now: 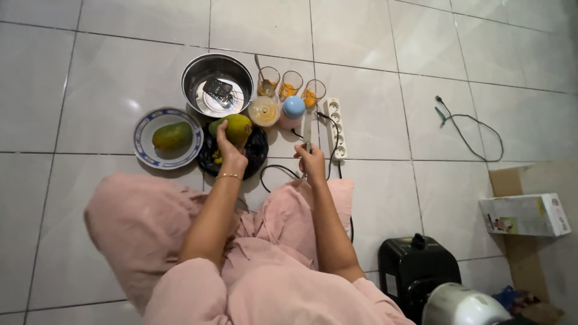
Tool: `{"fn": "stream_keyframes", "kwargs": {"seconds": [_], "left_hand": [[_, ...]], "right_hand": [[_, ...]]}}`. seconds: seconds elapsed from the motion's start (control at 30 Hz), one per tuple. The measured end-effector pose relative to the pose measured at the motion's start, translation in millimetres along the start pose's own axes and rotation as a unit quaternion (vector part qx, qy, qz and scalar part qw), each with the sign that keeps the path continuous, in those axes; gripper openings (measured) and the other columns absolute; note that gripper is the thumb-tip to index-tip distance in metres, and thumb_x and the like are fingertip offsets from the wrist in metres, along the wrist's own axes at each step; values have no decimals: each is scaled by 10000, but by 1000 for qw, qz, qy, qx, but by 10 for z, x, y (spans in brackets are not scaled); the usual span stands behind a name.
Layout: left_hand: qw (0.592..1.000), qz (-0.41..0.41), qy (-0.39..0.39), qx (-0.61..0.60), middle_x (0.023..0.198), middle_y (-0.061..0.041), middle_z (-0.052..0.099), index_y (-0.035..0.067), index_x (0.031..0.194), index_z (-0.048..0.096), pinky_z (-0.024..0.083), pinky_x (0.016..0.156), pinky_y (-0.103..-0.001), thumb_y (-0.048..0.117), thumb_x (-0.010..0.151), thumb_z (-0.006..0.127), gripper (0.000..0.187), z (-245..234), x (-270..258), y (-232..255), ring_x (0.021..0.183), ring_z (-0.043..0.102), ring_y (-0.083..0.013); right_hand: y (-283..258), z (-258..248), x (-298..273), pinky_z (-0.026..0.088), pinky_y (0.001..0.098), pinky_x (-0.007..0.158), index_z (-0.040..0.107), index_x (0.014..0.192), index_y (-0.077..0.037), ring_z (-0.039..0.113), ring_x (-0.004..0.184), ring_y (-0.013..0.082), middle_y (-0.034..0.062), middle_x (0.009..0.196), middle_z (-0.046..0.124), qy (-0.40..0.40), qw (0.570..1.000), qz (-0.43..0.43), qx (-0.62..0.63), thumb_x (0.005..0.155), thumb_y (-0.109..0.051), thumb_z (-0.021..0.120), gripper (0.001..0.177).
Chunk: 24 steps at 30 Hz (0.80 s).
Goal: The person sits on the floor and peels a green mango using a small knife. The mango is held in the left hand while the right hand removes the skin in strips, depositing the peels into a black bag on the floor.
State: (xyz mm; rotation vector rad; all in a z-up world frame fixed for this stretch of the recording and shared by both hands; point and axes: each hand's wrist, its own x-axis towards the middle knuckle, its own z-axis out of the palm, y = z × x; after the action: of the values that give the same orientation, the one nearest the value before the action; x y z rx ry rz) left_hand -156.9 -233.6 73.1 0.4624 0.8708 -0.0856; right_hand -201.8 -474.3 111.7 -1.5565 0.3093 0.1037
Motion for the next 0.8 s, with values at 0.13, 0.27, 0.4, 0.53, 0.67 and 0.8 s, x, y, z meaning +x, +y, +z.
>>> {"fn": "stream_keyframes", "kwargs": {"seconds": [0.13, 0.27, 0.4, 0.53, 0.67, 0.8], "left_hand": [[994, 71, -18, -79, 1138, -49, 700, 156, 1162, 677, 515, 899, -347, 516, 700, 763, 592, -116, 140, -120, 1026, 658, -214], [998, 27, -26, -50, 1112, -61, 721, 143, 1146, 693, 504, 880, -361, 516, 709, 749, 577, -426, 208, -330, 995, 665, -233], [998, -39, -42, 21, 1127, -78, 718, 142, 1168, 688, 538, 946, -401, 470, 693, 764, 582, -614, 162, -482, 1022, 686, -245], [989, 10, -73, 127, 1202, -121, 692, 48, 1243, 671, 539, 949, -382, 420, 725, 811, 652, -599, 106, -396, 1075, 666, -251], [957, 120, -54, 260, 1324, -114, 584, 81, 1393, 467, 476, 979, -377, 371, 737, 800, 791, -330, 19, 48, 1178, 571, -240], [937, 116, -109, 312, 1292, -157, 624, 29, 1354, 509, 481, 981, -375, 354, 729, 782, 756, 100, 52, 317, 1159, 604, -266]], "right_hand": [[160, 261, 173, 384, 279, 392, 703, 875, -25, 497, 414, 89, 73, 721, 685, 17, 993, -17, -113, 880, -235, 767, 219], [484, 553, 410, 494, 362, 558, 721, 911, -16, 599, 594, 220, 156, 780, 645, 42, 966, -90, -238, 885, -274, 781, 266], [500, 644, 807, 522, 426, 776, 727, 981, -7, 646, 860, 336, 183, 946, 691, 108, 898, -283, -320, 819, -239, 800, 292], [395, 475, 1203, 510, 465, 823, 709, 1013, -1, 633, 925, 384, 200, 976, 673, 215, 864, -257, -376, 770, -313, 877, 429], [363, 296, 1457, 512, 472, 819, 704, 1063, 1, 639, 928, 397, 225, 997, 658, 235, 876, -189, -377, 723, -372, 908, 544], [364, 232, 1717, 537, 463, 868, 688, 1090, 17, 653, 972, 416, 246, 1052, 663, 202, 862, -244, -396, 683, -429, 948, 658]]}}
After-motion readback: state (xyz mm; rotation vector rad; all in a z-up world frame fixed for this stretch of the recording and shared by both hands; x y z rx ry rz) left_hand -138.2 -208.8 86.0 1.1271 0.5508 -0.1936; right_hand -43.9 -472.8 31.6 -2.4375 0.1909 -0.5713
